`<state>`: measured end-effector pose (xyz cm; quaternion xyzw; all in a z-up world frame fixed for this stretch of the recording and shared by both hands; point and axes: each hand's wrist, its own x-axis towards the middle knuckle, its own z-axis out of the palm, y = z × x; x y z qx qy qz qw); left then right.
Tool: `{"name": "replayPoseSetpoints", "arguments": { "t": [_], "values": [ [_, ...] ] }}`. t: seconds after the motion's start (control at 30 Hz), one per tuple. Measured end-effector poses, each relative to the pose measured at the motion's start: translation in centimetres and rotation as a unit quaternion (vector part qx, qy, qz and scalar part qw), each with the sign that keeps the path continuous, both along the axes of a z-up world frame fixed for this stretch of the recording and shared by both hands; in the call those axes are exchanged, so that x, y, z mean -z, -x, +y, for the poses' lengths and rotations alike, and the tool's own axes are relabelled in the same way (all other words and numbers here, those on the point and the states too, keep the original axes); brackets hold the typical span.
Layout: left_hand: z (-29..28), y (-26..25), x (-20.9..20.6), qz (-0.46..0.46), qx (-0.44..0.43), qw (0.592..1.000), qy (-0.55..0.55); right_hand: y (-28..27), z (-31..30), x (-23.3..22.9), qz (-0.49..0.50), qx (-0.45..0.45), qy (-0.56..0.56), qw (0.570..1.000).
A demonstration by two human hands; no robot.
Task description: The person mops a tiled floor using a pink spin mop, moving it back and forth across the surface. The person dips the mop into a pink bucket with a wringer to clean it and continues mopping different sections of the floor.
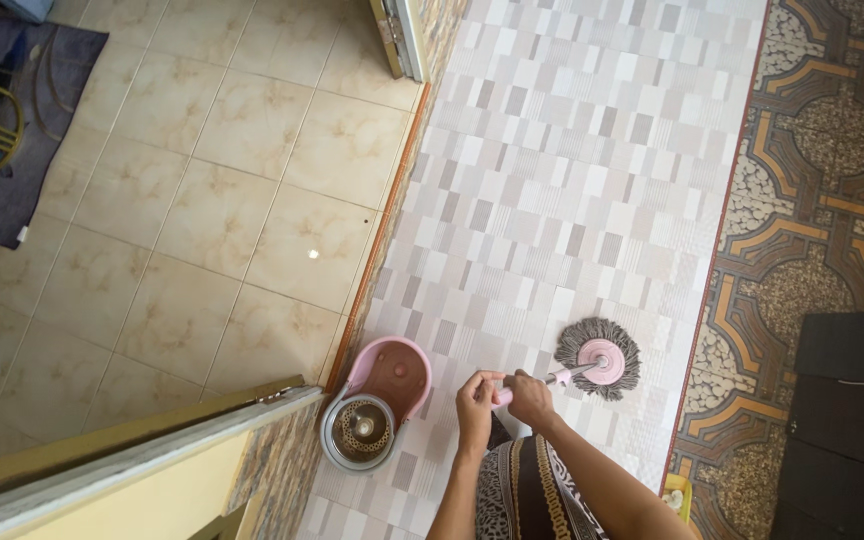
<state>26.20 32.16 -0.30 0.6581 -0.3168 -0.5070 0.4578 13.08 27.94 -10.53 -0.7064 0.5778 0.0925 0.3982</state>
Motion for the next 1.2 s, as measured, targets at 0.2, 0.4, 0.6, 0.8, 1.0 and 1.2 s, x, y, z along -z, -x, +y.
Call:
{"name": "replayPoseSetpoints", "arguments": {
  "t": [0.2,0.4,0.6,0.8,1.0,1.2],
  "values": [
    [-3.7,-5.3,-5.4,-0.018,0.000,0.999,-0.039,-7.0,-2.7,-4.0,-0.077,0.071,0.078,0.991],
    [-6.2,-10.7,-9.9,-0.147,-0.017,0.988,0.038,-16.0,-6.8,-6.4,-0.268,0.040,0.130,0.954],
    [-6.9,-7.8,-9.9,-0.305,-0.004,0.947,0.098,-16.0,-10.1,-2.0,-0.358,-0.187,0.238,0.883],
    [-8.5,-3.3,-11.3,-0.229,0.015,0.958,0.173,-10.9,-11.0,-2.0,-0.315,-0.155,0.189,0.917],
    [-9.3,4.8,-10.0,-0.086,0.053,0.990,0.099,0.2,-10.1,-0.2,-0.120,-0.057,0.123,0.983],
    [-9.4,17.6,-7.4,0.011,0.178,0.978,0.105,17.4,-8.0,-0.1,-0.059,0.004,0.140,0.988]
  ]
}}
